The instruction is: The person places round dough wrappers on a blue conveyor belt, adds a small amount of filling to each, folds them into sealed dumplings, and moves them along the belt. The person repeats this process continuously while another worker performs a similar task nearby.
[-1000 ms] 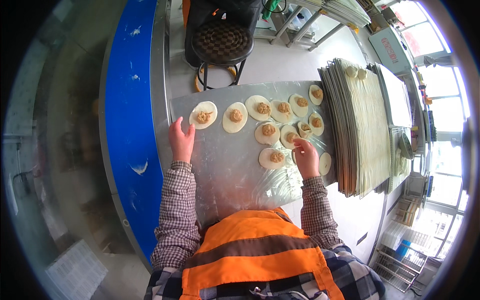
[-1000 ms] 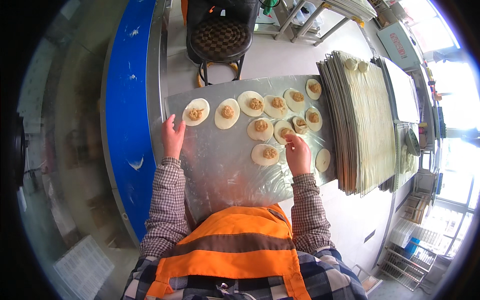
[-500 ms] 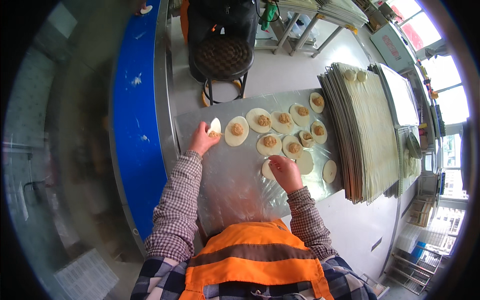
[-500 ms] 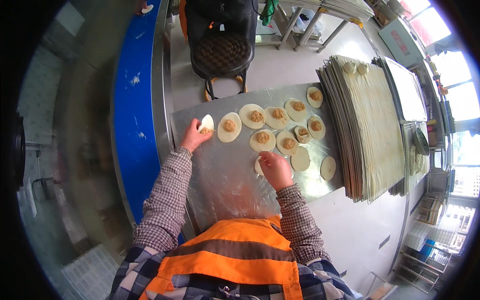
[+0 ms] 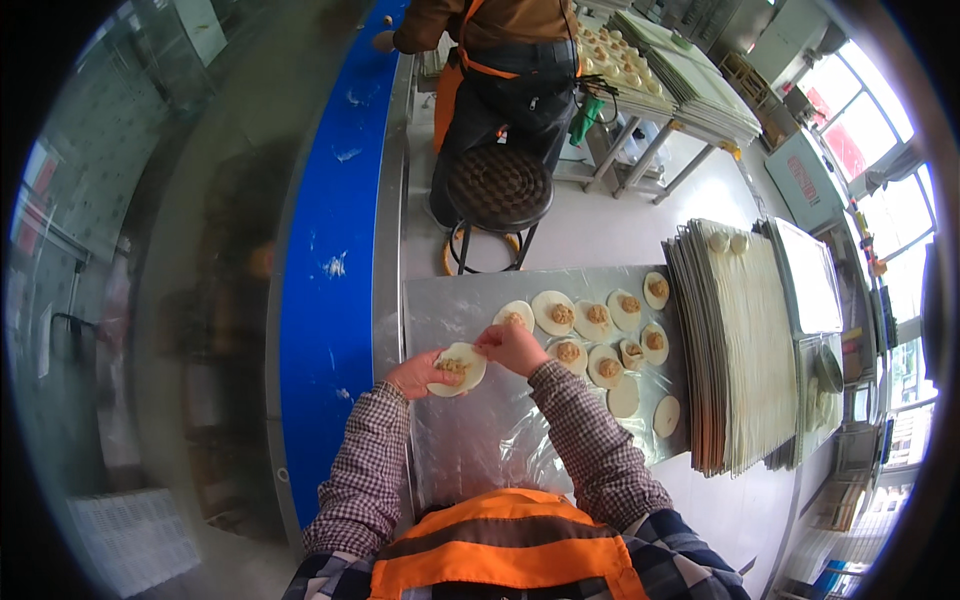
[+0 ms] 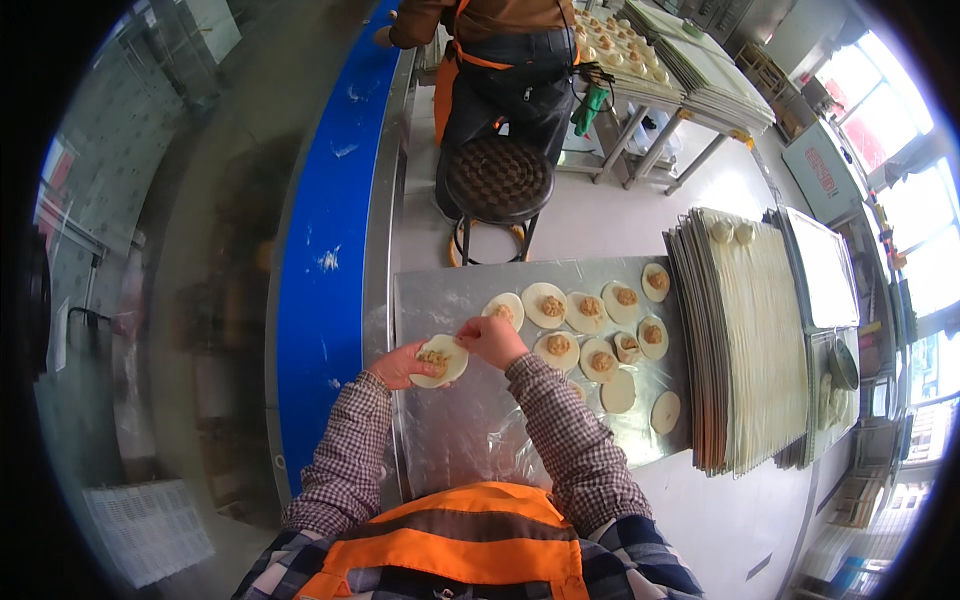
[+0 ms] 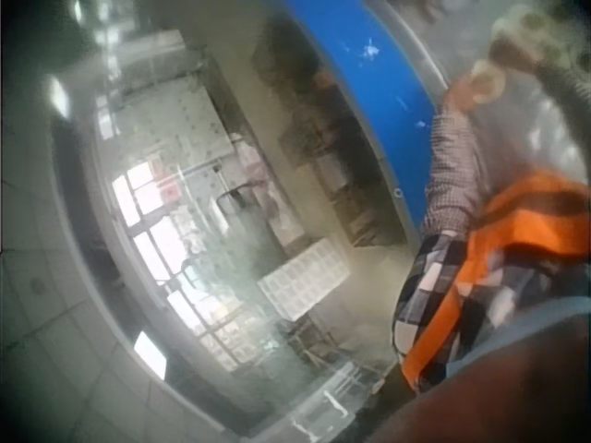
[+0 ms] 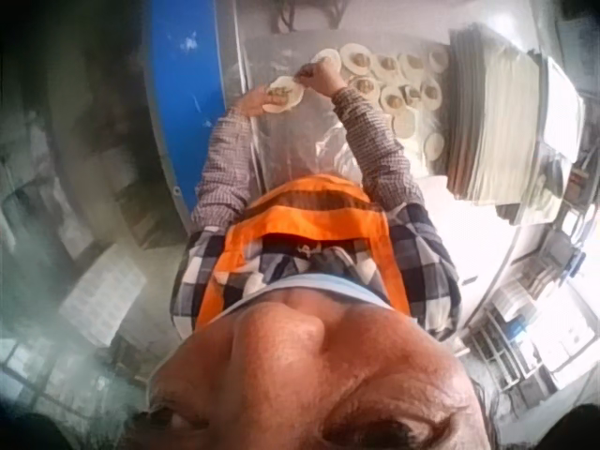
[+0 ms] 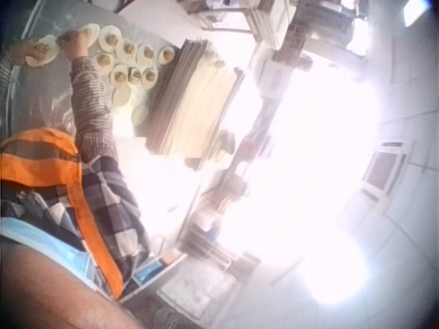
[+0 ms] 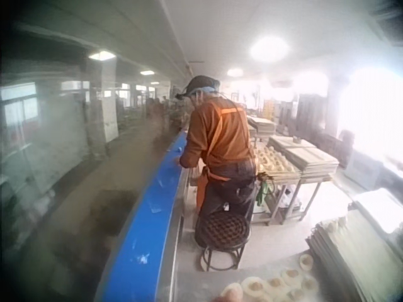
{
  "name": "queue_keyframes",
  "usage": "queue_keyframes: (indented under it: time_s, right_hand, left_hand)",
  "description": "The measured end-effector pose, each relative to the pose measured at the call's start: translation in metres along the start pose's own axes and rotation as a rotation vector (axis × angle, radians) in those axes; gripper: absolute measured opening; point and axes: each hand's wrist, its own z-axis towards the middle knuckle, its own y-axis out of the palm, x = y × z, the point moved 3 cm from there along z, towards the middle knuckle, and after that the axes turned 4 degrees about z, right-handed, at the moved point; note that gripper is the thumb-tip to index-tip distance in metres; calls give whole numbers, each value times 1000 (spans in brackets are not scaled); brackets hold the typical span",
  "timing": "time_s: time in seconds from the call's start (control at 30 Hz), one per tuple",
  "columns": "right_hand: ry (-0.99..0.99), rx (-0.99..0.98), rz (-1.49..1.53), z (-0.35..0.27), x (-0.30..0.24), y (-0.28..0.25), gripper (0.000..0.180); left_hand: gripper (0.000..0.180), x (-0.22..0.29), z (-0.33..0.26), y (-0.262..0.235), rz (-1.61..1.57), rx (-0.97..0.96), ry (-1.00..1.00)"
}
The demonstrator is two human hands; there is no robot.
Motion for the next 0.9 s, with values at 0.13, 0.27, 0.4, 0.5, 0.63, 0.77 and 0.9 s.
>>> queue_keyframes:
  time_s: [0.13,0.27,0.4,0.5,0.63,0.77,0.9]
  right_hand:
    - [-47,23,-46,-12,-6,15,19]
    - [-260,103,-427,-16,-16,31,16]
    - [-138,152,-10,-15,-7,37,20]
    - [-115,110,-86,-16,-2,37,21]
    - [-193,195,-284,-17,-1,35,20]
    - [-161,219,9,-12,6,39,20]
    - [-157,135,-254,-12,17,45,19]
  left_hand:
    - [55,-5,-2,-6,79,9,-39]
    - [55,-9,0,-9,211,-9,12]
    - [55,-9,-3,-8,382,-65,-53]
    - [59,1,-9,-5,422,-22,-47]
    - [56,4,-15,-2,160,130,-15]
    - [52,-7,-9,-2,193,138,105]
    - [50,-21,5,-11,398,92,9]
